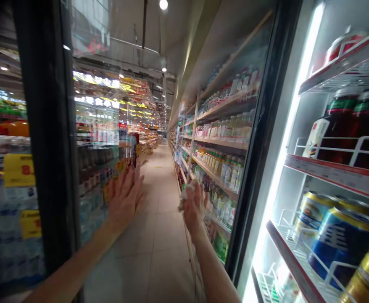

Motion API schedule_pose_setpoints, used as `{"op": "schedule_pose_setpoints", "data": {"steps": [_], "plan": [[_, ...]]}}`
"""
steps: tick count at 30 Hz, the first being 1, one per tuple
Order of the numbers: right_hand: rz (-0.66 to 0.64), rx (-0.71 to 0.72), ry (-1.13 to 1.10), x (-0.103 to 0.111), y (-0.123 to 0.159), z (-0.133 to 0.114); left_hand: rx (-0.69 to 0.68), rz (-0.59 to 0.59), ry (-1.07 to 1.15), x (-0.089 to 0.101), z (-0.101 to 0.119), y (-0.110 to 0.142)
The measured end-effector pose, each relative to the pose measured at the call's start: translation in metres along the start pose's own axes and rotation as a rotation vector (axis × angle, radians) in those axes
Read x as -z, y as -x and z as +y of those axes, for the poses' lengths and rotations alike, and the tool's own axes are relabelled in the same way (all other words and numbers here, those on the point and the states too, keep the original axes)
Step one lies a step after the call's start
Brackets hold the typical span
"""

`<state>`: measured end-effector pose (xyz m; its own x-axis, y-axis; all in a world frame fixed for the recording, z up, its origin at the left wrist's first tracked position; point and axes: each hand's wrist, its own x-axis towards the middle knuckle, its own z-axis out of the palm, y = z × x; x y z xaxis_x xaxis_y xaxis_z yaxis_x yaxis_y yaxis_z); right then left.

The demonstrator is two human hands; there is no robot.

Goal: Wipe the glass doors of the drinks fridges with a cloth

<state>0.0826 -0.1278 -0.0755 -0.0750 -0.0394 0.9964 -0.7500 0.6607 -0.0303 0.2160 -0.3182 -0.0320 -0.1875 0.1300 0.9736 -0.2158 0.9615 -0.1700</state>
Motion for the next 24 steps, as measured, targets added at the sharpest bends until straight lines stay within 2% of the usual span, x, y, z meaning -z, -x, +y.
{"op": "schedule_pose_setpoints", "data": {"steps": [2, 3, 4, 5, 8, 10, 11, 15, 16, 17, 20, 21, 22, 24], "plan": [[0.139, -0.245, 0.042, 0.003, -0.005, 0.017, 0.071, 0.015, -0.038, 0.002, -0.004, 0.019], [0.18, -0.332, 0.043, 0.004, -0.006, 0.018, 0.087, 0.018, -0.058, 0.002, -0.005, 0.027], [0.188, -0.359, 0.031, 0.003, -0.006, 0.014, 0.085, 0.023, -0.073, 0.001, -0.006, 0.034], [0.159, -0.317, 0.006, 0.001, -0.004, 0.005, 0.076, 0.027, -0.084, 0.001, -0.006, 0.039], [-0.066, 0.015, -0.081, -0.004, 0.005, -0.03, 0.075, 0.019, -0.094, 0.0, -0.007, 0.044], [-0.132, 0.137, -0.099, -0.005, 0.006, -0.036, 0.081, 0.003, -0.088, 0.0, -0.008, 0.042], [-0.102, 0.104, -0.086, -0.004, 0.004, -0.032, 0.082, -0.008, -0.085, 0.001, -0.008, 0.042], [0.131, -0.327, -0.003, -0.003, -0.006, -0.01, 0.079, -0.024, -0.083, 0.001, -0.009, 0.041], [0.129, -0.346, -0.008, -0.004, -0.006, -0.014, 0.08, -0.028, -0.082, 0.001, -0.009, 0.042], [0.088, -0.286, -0.03, -0.005, -0.003, -0.023, 0.083, -0.026, -0.081, 0.001, -0.009, 0.042], [-0.113, 0.101, -0.121, -0.007, 0.009, -0.052, 0.088, -0.025, -0.075, 0.001, -0.01, 0.042], [-0.153, 0.178, -0.133, -0.007, 0.013, -0.055, 0.09, -0.028, -0.072, 0.001, -0.01, 0.041], [-0.159, 0.193, -0.127, -0.006, 0.014, -0.053, 0.09, -0.031, -0.072, 0.002, -0.01, 0.041], [-0.078, 0.04, -0.072, -0.004, 0.012, -0.038, 0.088, -0.042, -0.075, 0.003, -0.009, 0.041]]}}
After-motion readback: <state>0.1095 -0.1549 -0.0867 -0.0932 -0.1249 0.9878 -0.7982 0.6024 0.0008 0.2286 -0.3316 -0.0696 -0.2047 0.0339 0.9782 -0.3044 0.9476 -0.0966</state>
